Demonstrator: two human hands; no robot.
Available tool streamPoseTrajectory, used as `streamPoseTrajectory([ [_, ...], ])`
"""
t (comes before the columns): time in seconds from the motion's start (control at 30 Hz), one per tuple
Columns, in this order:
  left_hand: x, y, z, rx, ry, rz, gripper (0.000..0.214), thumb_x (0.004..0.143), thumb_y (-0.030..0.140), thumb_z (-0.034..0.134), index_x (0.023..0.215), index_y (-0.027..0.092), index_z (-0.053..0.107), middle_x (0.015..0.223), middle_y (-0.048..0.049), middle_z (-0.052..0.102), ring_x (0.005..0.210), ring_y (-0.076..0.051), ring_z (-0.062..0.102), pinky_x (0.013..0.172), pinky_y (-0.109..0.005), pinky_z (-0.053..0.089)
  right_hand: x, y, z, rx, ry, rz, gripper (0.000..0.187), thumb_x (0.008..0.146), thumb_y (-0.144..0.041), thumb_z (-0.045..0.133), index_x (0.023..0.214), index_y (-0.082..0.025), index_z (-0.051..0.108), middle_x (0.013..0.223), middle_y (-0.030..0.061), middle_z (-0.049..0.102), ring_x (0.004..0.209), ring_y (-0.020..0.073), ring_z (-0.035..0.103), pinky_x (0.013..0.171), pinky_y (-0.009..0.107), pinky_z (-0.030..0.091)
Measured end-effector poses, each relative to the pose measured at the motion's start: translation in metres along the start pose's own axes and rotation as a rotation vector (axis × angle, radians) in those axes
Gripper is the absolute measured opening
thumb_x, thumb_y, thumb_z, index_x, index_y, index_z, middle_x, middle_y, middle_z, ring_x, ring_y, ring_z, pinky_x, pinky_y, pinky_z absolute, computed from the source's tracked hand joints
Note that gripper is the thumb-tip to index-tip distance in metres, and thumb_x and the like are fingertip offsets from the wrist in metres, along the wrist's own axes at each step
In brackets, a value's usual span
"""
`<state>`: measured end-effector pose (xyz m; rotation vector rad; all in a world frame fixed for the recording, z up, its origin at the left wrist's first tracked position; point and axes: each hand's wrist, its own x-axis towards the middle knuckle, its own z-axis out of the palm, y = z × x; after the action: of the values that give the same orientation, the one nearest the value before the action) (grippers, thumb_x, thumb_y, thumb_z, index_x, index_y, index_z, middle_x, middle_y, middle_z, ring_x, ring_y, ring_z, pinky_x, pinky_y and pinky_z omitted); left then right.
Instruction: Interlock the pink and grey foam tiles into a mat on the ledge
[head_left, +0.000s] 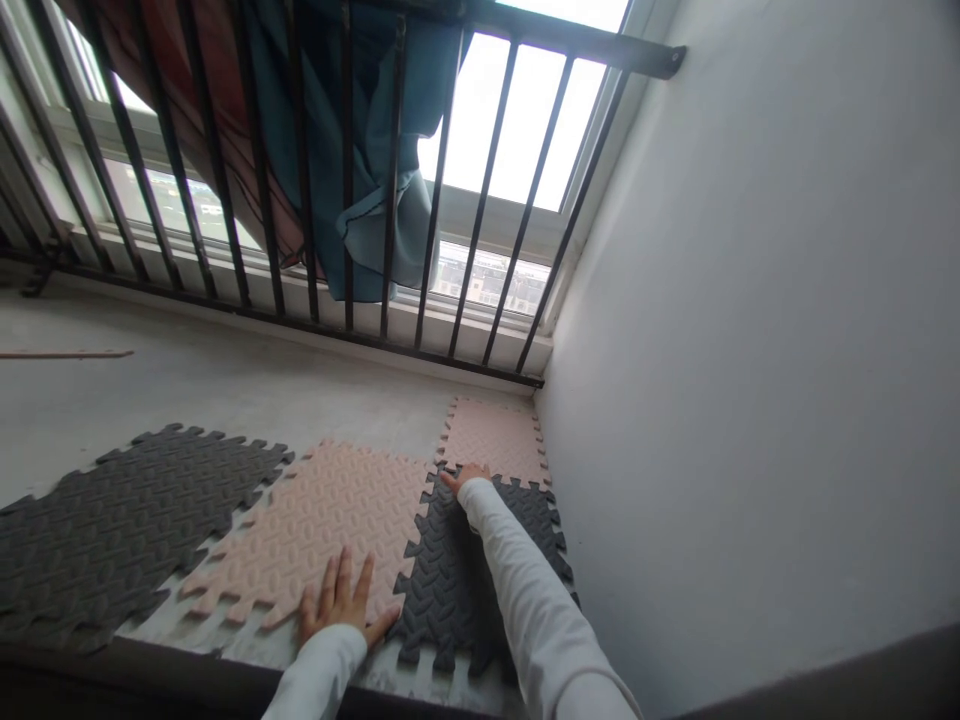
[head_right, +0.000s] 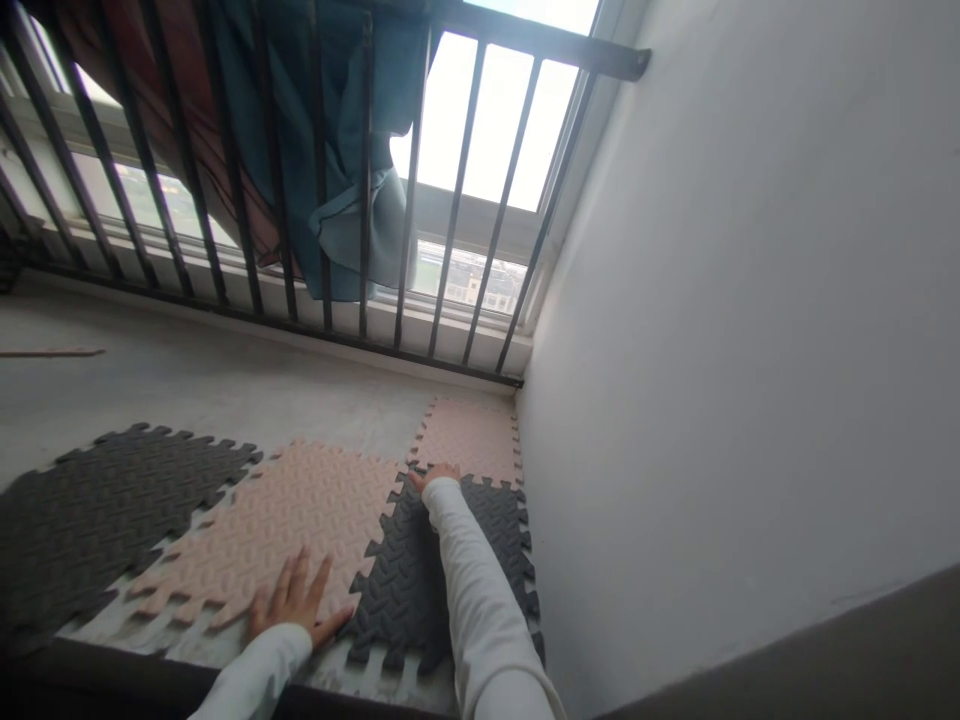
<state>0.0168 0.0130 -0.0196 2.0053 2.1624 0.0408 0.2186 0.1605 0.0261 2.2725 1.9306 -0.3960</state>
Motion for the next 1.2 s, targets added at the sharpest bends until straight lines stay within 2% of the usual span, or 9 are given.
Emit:
streamPoseTrajectory([
  [0.1, 0.001, -0.001, 0.002, -0.007, 0.005, -0.002, 0.073, 0.064, 0.061, 0.044, 0.128, 0.027, 0.033, 0.143, -0.0072, 0.019, 0.13, -0.025, 0.012, 0.102, -0.049, 0.006, 0.001, -0.008, 0.002, 0.049, 0.065, -0.137, 0.072, 0.081, -0.057, 0.013, 0.134, -0.009, 0.021, 0.141, 0.0125, 0.02, 0.13, 0.0198, 0.016, 0.106, 0.038, 0.007],
  [0.17, 0.001, -0.002, 0.005, -0.013, 0.011, 0.001, 0.073, 0.063, 0.061, 0.045, 0.127, 0.028, 0.034, 0.143, -0.0067, 0.019, 0.13, -0.025, 0.012, 0.102, -0.049, 0.006, 0.0, -0.016, 0.005, 0.035, 0.02, -0.182, 0.075, 0.079, -0.059, 0.015, 0.135, -0.009, 0.017, 0.142, 0.0111, 0.012, 0.131, 0.0199, 0.01, 0.106, 0.039, 0.004],
  [0.37, 0.002, -0.002, 0.009, -0.025, 0.025, 0.006, 0.073, 0.063, 0.06, 0.046, 0.128, 0.027, 0.034, 0.143, -0.0067, 0.019, 0.13, -0.026, 0.012, 0.102, -0.049, 0.005, -0.001, -0.037, 0.012, 0.05, 0.049, -0.101, 0.077, 0.079, -0.059, 0.013, 0.134, -0.005, 0.017, 0.142, 0.0147, 0.014, 0.131, 0.0211, 0.01, 0.106, 0.039, 0.002],
  [0.57, 0.001, -0.002, 0.006, -0.029, 0.023, 0.012, 0.073, 0.063, 0.06, 0.046, 0.128, 0.028, 0.033, 0.143, -0.0072, 0.02, 0.13, -0.026, 0.014, 0.102, -0.05, 0.004, -0.001, -0.036, 0.025, 0.016, 0.04, -0.086, 0.081, 0.078, -0.061, 0.019, 0.133, -0.001, 0.018, 0.141, 0.0169, 0.015, 0.13, 0.024, 0.011, 0.106, 0.04, 0.0],
  [0.7, 0.0, -0.001, 0.003, -0.044, 0.005, 0.017, 0.073, 0.064, 0.059, 0.046, 0.128, 0.027, 0.034, 0.142, -0.0085, 0.02, 0.13, -0.026, 0.013, 0.102, -0.05, 0.003, -0.001, -0.031, 0.014, -0.033, 0.016, -0.13, 0.083, 0.076, -0.062, 0.023, 0.133, -0.003, 0.02, 0.141, 0.0162, 0.017, 0.13, 0.0235, 0.012, 0.106, 0.039, 0.002],
  [0.83, 0.0, 0.0, 0.0, -0.059, -0.007, 0.018, 0.072, 0.064, 0.058, 0.047, 0.128, 0.026, 0.034, 0.143, -0.0099, 0.019, 0.13, -0.027, 0.012, 0.102, -0.05, 0.003, -0.003, -0.023, -0.001, -0.054, -0.015, -0.135, 0.077, 0.078, -0.06, 0.015, 0.133, -0.007, 0.023, 0.14, 0.0138, 0.02, 0.13, 0.0216, 0.015, 0.106, 0.04, 0.003],
  [0.93, -0.001, 0.0, -0.001, -0.064, -0.01, 0.017, 0.071, 0.065, 0.057, 0.046, 0.128, 0.026, 0.033, 0.143, -0.0101, 0.018, 0.13, -0.027, 0.011, 0.102, -0.051, 0.003, -0.005, -0.021, -0.001, -0.077, -0.042, -0.128, 0.082, 0.075, -0.064, 0.02, 0.134, -0.006, 0.021, 0.141, 0.0146, 0.018, 0.13, 0.0228, 0.013, 0.106, 0.04, 0.005],
  [1.03, -0.001, 0.001, -0.004, -0.051, -0.014, 0.017, 0.071, 0.065, 0.057, 0.044, 0.128, 0.026, 0.033, 0.143, -0.0096, 0.018, 0.13, -0.026, 0.012, 0.102, -0.05, 0.004, -0.007, -0.03, 0.005, -0.062, -0.046, -0.122, 0.081, 0.076, -0.064, 0.017, 0.132, -0.006, 0.025, 0.139, 0.0164, 0.021, 0.129, 0.0237, 0.017, 0.105, 0.041, 0.007],
  [1.2, -0.003, 0.003, -0.005, 0.018, 0.011, 0.003, 0.068, 0.066, 0.056, 0.044, 0.127, 0.029, 0.033, 0.142, -0.0063, 0.02, 0.13, -0.025, 0.015, 0.102, -0.049, 0.007, -0.012, -0.054, 0.013, -0.025, -0.019, -0.183, 0.086, 0.075, -0.065, 0.018, 0.134, -0.002, 0.018, 0.142, 0.0147, 0.01, 0.131, 0.024, 0.009, 0.106, 0.04, 0.002],
])
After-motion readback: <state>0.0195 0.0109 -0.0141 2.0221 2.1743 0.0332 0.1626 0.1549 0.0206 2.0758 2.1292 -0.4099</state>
